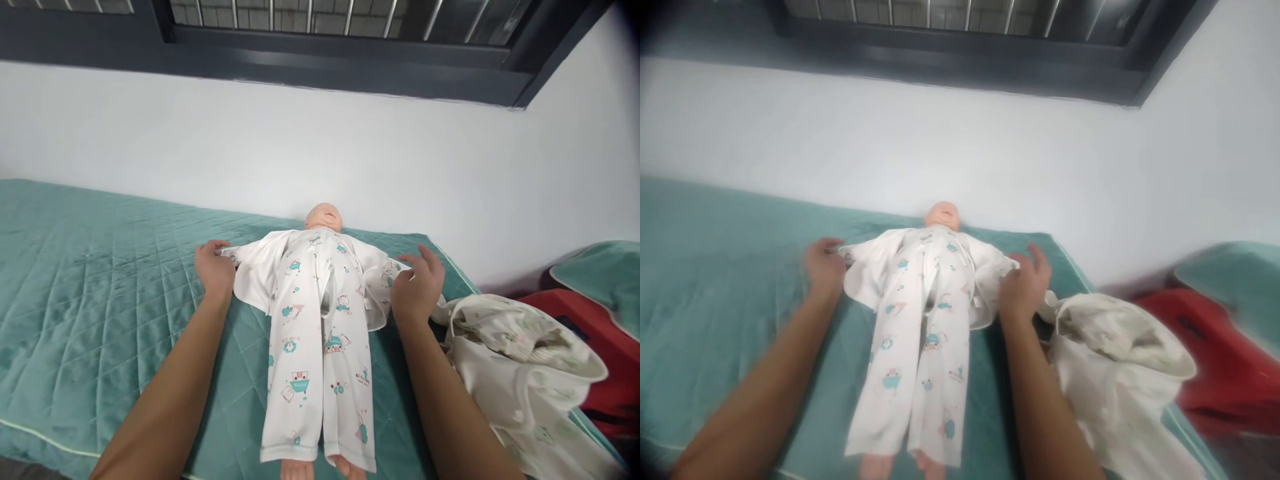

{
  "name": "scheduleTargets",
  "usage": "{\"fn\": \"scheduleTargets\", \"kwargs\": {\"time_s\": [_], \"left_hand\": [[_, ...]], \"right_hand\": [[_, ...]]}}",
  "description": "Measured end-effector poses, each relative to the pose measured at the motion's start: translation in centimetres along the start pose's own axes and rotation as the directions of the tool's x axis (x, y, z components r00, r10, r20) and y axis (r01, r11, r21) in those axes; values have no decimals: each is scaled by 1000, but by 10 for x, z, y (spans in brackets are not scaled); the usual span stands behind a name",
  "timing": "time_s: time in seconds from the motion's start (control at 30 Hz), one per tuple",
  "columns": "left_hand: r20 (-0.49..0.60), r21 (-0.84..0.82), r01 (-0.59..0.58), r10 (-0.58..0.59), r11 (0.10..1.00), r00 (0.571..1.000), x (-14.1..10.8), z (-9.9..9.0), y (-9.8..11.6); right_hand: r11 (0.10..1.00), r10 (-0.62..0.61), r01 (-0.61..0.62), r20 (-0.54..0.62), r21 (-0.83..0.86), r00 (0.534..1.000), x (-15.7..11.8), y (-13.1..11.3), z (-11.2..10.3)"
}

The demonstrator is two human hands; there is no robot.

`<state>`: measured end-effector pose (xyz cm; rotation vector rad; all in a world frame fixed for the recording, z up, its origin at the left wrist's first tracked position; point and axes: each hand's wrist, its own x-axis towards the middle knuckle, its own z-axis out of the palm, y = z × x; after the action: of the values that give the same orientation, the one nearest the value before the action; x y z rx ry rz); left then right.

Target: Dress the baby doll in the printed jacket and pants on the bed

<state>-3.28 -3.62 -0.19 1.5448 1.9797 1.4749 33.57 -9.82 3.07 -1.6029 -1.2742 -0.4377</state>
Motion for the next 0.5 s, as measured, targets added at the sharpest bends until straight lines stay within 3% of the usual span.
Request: {"fn": "scheduleTargets", "kwargs": {"time_s": [0.1,0.17,0.23,0.33,0.5], "left_hand": [[-86,37,-125,127,992,988,-3,9,14],[17,74,-296,296,952,955,-9,21,27],[178,128,-434,410,892,894,-14,33,38],[338,225,-525,440,821,832,-18,45,46],[334,319,-494,392,809,857,-12,50,49]], "right_hand": [[988,-146,134,173,79,974,-10,-18,4],[976,-201,161,316,145,927,-12,-27,13],[978,-198,148,430,146,881,-10,-30,26],[978,-204,191,522,78,828,2,-26,42],[939,-275,345,624,9,732,22,-21,54]]}}
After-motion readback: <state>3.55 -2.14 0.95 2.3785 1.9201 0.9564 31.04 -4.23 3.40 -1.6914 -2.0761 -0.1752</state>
